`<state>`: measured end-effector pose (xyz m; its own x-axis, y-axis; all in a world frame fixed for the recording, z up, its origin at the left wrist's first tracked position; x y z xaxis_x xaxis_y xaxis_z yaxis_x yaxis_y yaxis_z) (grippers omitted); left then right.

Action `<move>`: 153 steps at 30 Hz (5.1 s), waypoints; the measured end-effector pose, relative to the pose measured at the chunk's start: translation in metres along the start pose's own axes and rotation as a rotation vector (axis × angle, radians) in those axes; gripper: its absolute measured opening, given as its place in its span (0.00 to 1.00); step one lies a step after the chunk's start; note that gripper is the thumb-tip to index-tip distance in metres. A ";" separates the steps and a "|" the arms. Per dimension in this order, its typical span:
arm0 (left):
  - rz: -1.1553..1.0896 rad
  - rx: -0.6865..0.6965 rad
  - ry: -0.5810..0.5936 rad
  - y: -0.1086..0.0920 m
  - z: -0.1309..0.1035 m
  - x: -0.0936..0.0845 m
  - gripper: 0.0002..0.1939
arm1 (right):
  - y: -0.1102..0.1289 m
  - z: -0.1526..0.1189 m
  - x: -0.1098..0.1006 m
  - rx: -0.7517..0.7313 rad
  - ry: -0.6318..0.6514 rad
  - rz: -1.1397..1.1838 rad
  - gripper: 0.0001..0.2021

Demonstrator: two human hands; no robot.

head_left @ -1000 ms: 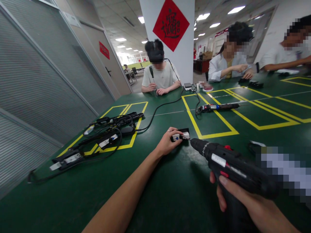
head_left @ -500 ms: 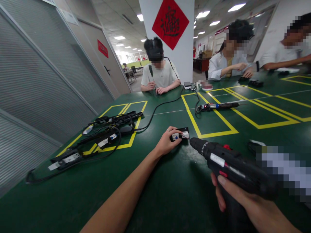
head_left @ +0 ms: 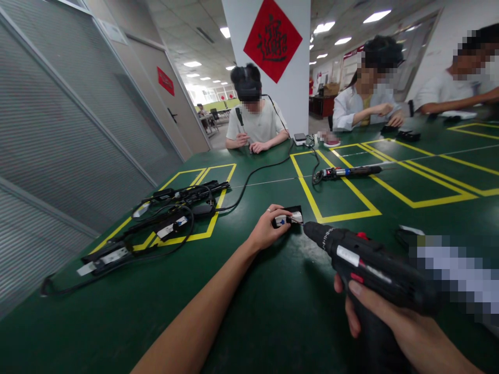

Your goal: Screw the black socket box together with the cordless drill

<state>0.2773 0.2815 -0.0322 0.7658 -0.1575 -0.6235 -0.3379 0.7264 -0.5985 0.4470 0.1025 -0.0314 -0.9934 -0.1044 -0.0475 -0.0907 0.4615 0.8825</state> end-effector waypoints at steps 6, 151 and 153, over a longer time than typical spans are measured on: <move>0.003 0.018 -0.009 -0.002 -0.001 0.000 0.16 | -0.005 0.001 -0.002 0.028 0.004 -0.006 0.15; -0.027 0.024 -0.030 0.001 0.000 -0.002 0.11 | -0.003 0.006 0.001 0.005 0.059 0.123 0.13; -0.026 0.026 -0.025 0.001 0.000 -0.002 0.11 | -0.003 0.006 0.000 0.001 0.055 0.120 0.13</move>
<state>0.2754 0.2826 -0.0309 0.7878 -0.1602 -0.5947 -0.3036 0.7391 -0.6013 0.4470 0.1065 -0.0372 -0.9918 -0.0962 0.0843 0.0288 0.4742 0.8799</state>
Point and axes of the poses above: each hand's wrist, its own z-axis towards the middle knuckle, its own x-axis out of the palm, y = z × x, the point moved 9 cm from there along z, towards the middle knuckle, and after that the axes turned 11 degrees about x, right-handed, at the moved point
